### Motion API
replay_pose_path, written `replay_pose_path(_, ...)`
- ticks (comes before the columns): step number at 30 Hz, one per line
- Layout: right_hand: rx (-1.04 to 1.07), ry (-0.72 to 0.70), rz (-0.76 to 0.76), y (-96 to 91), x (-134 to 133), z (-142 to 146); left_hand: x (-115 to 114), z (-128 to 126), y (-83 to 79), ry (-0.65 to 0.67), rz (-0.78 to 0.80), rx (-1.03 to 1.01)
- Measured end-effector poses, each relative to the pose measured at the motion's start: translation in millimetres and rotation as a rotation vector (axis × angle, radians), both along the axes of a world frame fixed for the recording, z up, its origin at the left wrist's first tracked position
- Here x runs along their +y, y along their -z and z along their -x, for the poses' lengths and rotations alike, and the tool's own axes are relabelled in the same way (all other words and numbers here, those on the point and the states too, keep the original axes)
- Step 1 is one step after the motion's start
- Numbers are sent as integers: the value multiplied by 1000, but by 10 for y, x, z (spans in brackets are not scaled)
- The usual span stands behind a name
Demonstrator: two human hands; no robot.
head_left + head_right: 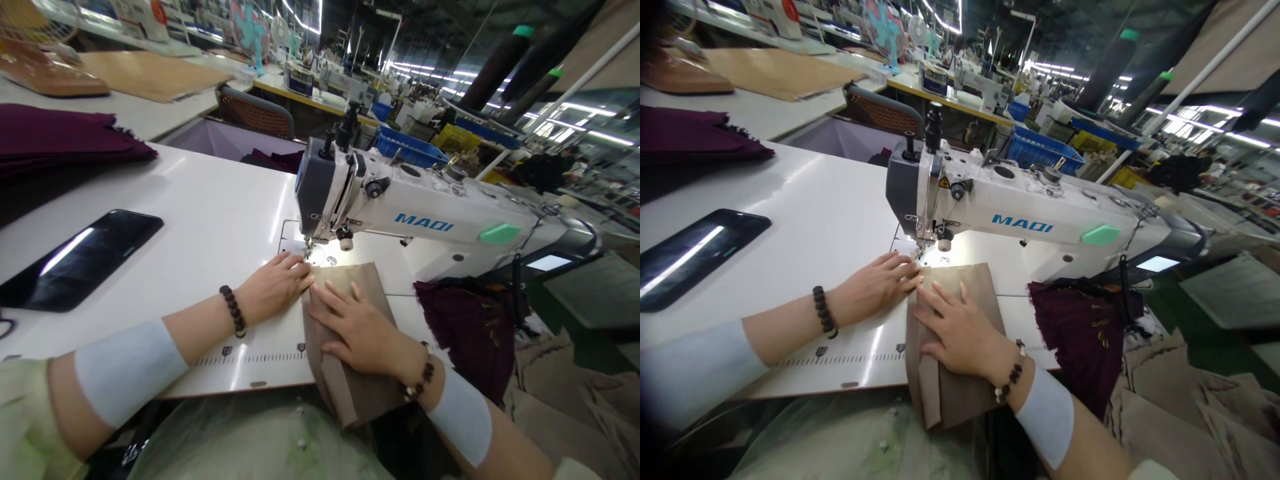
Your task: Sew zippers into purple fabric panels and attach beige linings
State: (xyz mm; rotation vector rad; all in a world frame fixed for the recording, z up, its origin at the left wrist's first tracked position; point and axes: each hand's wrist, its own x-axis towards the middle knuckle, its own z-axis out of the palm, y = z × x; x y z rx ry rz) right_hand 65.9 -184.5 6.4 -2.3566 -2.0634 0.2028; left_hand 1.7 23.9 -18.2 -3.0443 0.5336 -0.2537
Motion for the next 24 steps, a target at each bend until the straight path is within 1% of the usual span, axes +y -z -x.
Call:
replay_pose_path(3,50,36,3,88,53,-82,2,-25,35,-33,44,7)
replay_pose_path(9,42,113,-129,222,113,-65,-35,-6,112,-47,89,3)
replay_pose_path(11,49,128,-132,247,126,-59,-49,-9,131,-66,96,0)
replay_pose_path(14,58,152,-88,272,168,-66,-49,-17,147,-108,93,-24)
replay_pose_path(17,67,191,-60,286,278,-121,15,-84,145,-142,72,-32)
replay_pose_path(22,72,250,-84,322,495,-300,200,-328,132,-204,76,-30)
replay_pose_path(24,70,248,-103,344,529,-351,212,-337,113,-216,80,-35)
